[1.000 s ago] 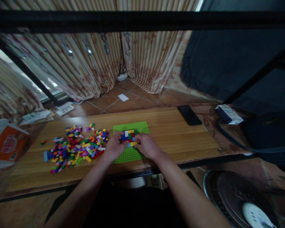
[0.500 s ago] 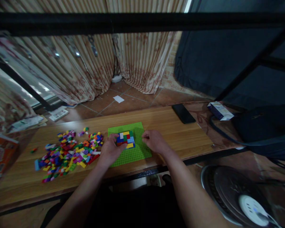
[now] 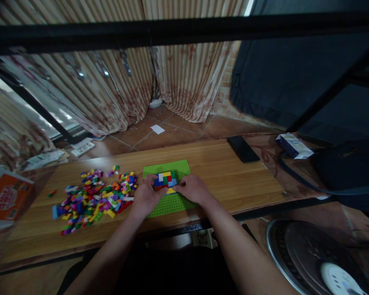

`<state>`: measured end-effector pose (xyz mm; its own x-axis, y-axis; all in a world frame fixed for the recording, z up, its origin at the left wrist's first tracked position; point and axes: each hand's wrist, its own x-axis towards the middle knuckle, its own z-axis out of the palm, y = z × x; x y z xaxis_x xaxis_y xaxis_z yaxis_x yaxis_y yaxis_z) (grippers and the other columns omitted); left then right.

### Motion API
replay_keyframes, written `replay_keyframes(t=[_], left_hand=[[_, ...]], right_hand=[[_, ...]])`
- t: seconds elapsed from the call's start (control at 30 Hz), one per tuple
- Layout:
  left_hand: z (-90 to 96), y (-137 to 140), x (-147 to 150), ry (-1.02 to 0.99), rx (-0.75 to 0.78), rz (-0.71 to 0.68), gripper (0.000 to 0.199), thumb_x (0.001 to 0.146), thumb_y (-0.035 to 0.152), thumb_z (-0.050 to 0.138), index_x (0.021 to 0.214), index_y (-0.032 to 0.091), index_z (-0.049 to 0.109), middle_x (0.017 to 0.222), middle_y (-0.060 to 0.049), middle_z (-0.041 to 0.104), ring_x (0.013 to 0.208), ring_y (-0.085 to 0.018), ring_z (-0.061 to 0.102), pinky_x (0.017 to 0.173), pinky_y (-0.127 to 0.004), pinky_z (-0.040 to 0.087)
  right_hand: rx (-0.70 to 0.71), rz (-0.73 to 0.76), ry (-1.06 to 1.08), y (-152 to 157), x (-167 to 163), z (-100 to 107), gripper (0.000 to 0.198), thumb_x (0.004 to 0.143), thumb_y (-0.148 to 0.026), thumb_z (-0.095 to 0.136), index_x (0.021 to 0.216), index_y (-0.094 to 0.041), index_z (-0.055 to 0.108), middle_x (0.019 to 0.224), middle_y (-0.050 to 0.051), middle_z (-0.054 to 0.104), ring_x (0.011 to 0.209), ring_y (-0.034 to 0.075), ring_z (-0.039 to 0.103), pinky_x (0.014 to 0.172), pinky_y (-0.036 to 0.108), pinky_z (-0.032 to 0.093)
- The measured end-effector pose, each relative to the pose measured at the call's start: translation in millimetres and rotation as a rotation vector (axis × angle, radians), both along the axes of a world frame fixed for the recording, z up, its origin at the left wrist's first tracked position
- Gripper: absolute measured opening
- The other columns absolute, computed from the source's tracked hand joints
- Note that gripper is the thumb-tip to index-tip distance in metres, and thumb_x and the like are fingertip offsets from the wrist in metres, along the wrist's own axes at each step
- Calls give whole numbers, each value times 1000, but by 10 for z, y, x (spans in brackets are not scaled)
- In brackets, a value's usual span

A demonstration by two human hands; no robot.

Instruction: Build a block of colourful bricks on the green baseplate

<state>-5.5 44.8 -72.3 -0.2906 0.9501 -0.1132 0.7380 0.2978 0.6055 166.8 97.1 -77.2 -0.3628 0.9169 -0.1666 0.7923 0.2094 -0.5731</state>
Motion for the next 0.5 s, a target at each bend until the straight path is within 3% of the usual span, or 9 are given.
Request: replay_keyframes(t=[0.37,0.5], left_hand=[[-31,-6,9,31,-8,-34,49,75,36,64,118,18,50,110,-12,59,92,-26,64,78,-36,48],[-141,43,-169,-113,65,-122,40,76,34,63,113,19,56,104,-9,62,95,-23,63,81,-33,48]], right_hand=[[-55,-100,84,-4,-71,-104,21,71,-38,68,68,-18,73,60,1,66,57,13,55,52,25,34],[-200,-91,225,18,-2,-94,31,68,-46,70,62,-16,68,51,0,60,50,12,52,49,24,35]])
